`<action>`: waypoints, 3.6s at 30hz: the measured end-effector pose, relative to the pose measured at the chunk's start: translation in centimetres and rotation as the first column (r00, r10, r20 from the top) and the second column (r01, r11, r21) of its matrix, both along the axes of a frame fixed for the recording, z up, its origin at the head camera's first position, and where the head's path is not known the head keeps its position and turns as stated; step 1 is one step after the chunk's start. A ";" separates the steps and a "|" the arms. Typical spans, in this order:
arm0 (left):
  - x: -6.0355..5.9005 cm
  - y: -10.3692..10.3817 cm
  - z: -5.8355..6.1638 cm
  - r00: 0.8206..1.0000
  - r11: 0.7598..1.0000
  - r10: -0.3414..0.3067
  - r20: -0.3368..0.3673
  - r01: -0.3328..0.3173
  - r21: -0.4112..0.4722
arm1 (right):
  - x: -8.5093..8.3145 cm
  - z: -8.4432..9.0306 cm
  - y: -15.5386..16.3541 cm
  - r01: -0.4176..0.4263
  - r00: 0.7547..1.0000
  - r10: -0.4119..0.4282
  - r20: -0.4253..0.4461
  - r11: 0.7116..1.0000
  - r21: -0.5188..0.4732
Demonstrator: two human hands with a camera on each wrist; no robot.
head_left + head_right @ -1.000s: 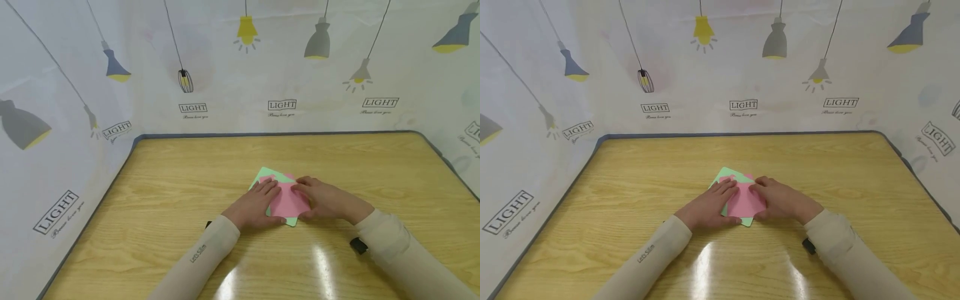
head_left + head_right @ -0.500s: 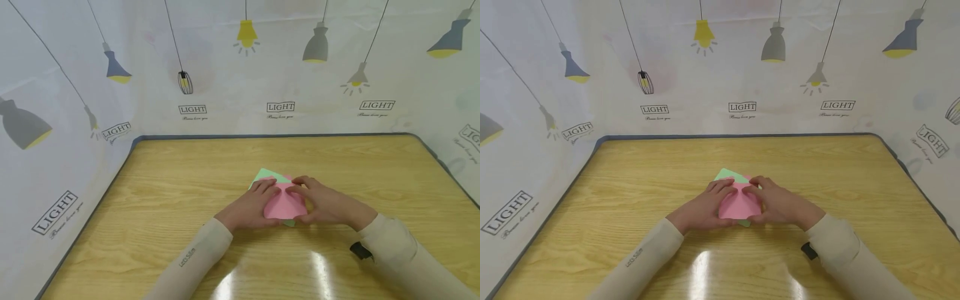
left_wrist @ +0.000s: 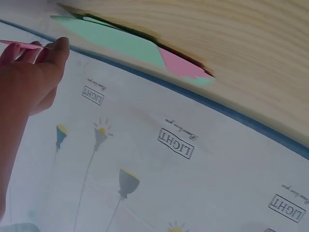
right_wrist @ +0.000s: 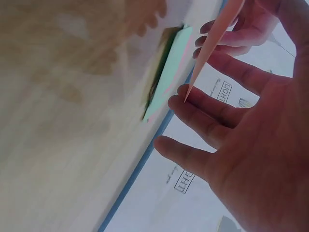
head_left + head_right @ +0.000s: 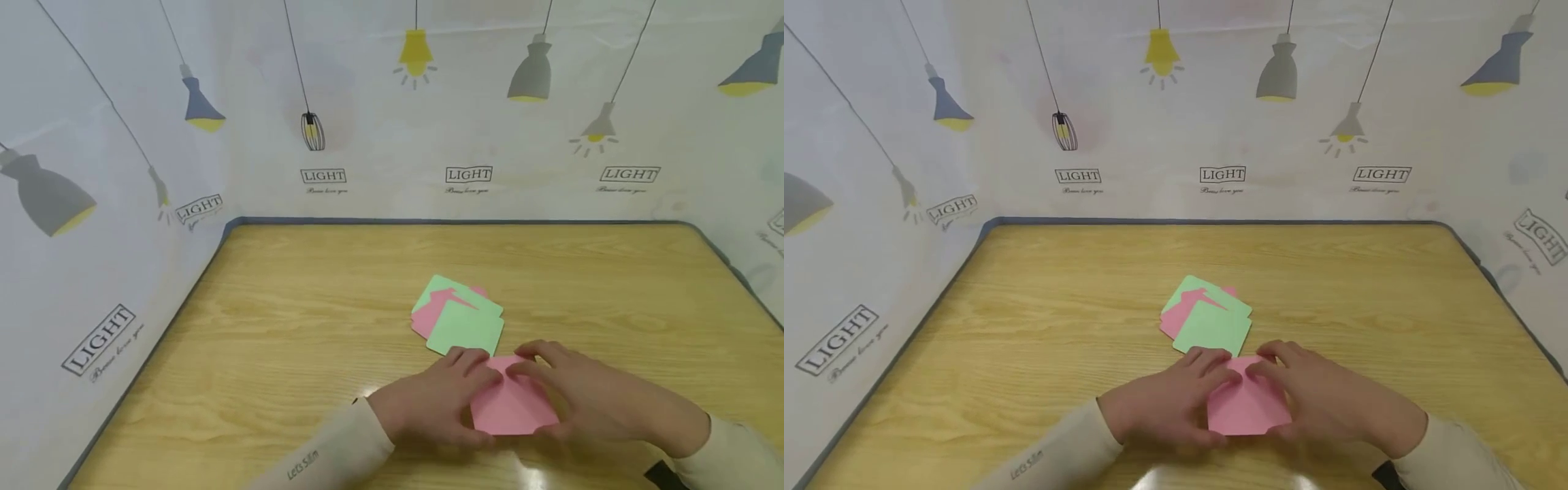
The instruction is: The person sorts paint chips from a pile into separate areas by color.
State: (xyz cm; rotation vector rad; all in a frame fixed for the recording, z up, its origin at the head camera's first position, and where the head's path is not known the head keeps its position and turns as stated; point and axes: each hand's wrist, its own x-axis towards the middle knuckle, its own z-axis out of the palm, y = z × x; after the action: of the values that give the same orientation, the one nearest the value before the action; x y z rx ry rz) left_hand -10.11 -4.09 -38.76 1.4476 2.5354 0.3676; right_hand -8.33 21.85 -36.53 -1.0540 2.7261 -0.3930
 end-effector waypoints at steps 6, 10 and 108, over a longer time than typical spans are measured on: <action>1.1 2.1 -0.9 0.991 0.998 -0.039 -0.129 0.031 -0.063 | 1.5 -1.0 1.6 -0.001 0.998 0.000 -0.065 1.000 -0.013; 1.8 3.2 -1.2 0.983 0.993 -0.048 -0.179 0.027 -0.119 | 2.1 -1.7 2.3 0.010 0.998 -0.010 -0.065 1.000 0.004; -9.3 -1.3 -3.1 0.975 0.974 0.222 0.020 -0.221 -0.040 | -8.5 -2.8 -6.3 0.109 0.994 -0.110 -0.019 0.993 -0.045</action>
State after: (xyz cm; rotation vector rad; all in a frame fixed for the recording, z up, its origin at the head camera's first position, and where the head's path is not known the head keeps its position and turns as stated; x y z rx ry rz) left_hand -19.39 -5.37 -41.83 1.1421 2.6761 0.3663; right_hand -16.80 15.53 -39.38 -0.9266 2.8143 -0.4631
